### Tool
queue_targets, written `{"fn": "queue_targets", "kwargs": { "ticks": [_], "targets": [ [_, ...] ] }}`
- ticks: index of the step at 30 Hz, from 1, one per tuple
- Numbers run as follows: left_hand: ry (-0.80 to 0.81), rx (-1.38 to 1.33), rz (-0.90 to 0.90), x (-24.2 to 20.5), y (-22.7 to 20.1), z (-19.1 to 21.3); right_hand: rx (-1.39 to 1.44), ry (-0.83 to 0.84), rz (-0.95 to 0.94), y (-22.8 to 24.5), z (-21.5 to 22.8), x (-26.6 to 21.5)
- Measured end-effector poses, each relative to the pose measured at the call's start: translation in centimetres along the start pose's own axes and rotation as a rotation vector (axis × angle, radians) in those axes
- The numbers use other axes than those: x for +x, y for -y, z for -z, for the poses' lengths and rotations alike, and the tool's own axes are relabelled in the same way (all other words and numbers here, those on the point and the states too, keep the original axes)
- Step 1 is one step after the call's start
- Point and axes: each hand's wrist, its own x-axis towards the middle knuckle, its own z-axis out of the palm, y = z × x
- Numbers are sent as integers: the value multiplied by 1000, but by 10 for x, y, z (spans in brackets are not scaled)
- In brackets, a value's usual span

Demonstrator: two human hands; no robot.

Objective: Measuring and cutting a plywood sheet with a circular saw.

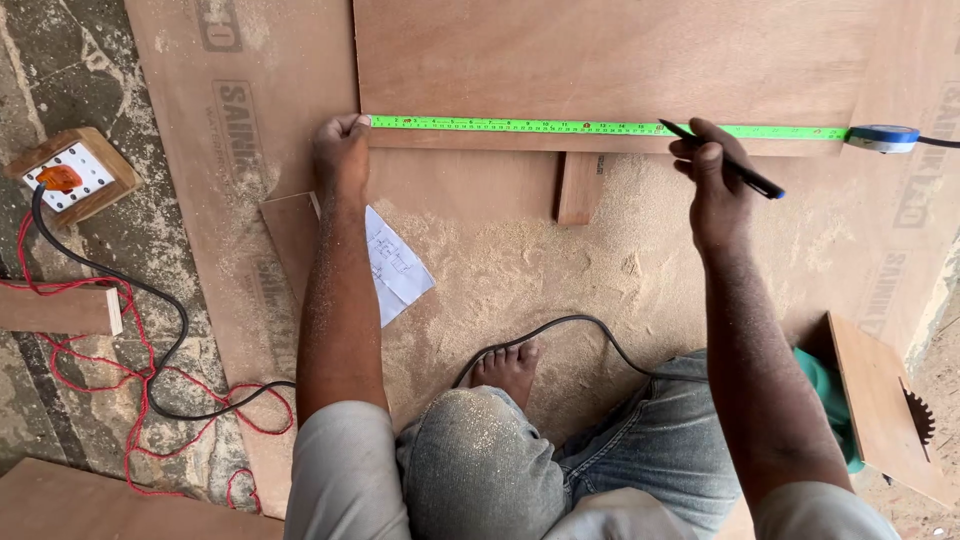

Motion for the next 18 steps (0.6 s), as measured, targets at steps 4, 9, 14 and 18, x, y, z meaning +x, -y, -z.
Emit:
{"fn": "queue_targets", "kwargs": {
  "ticks": [4, 9, 14, 18],
  "targets": [
    [32, -65, -1, 13, 13, -3, 134, 9, -132, -29, -31, -7],
    [56, 30, -51, 12, 11, -1, 69, 83, -244, -4, -75, 5],
    [-8, 0, -104, 19, 18, -7, -4, 172, -232, -4, -102, 25],
    [7, -6, -73, 12, 9, -5, -42, 178, -218, -8, -112, 38]
  ]
}}
